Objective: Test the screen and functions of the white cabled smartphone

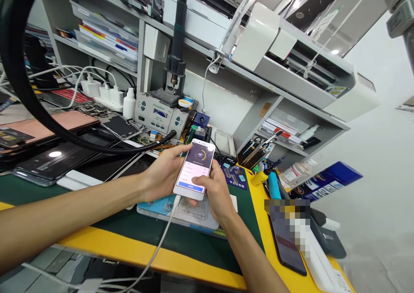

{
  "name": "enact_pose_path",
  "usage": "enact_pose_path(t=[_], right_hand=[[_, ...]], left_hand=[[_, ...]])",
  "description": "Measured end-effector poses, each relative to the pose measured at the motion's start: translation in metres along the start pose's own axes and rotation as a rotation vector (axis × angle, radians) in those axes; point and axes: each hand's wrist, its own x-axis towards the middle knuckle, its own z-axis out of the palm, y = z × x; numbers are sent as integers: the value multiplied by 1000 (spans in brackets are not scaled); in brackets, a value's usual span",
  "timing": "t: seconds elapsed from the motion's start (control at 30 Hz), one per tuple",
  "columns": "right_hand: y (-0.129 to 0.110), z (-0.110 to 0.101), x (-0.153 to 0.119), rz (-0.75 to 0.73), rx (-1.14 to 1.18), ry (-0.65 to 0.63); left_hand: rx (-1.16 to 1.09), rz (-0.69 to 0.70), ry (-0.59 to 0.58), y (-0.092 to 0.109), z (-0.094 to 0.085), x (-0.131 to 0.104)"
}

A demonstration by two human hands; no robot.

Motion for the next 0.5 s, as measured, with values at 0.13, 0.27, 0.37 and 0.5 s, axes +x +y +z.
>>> enact_pose_path(t=[0.13, 0.27, 0.37, 0.5], right_hand=[[-2, 1, -1, -1, -9, -3], [-4, 2, -2, 8, -16, -21], [-8, 0, -2, 26, -19, -48], [-12, -3, 0, 59, 21, -98]], left_hand=[[3, 13, -2, 0, 1, 0], [-6, 4, 1, 1, 0, 0], [-11, -2, 17, 2, 0, -1], [-22, 9, 37, 2, 0, 0]])
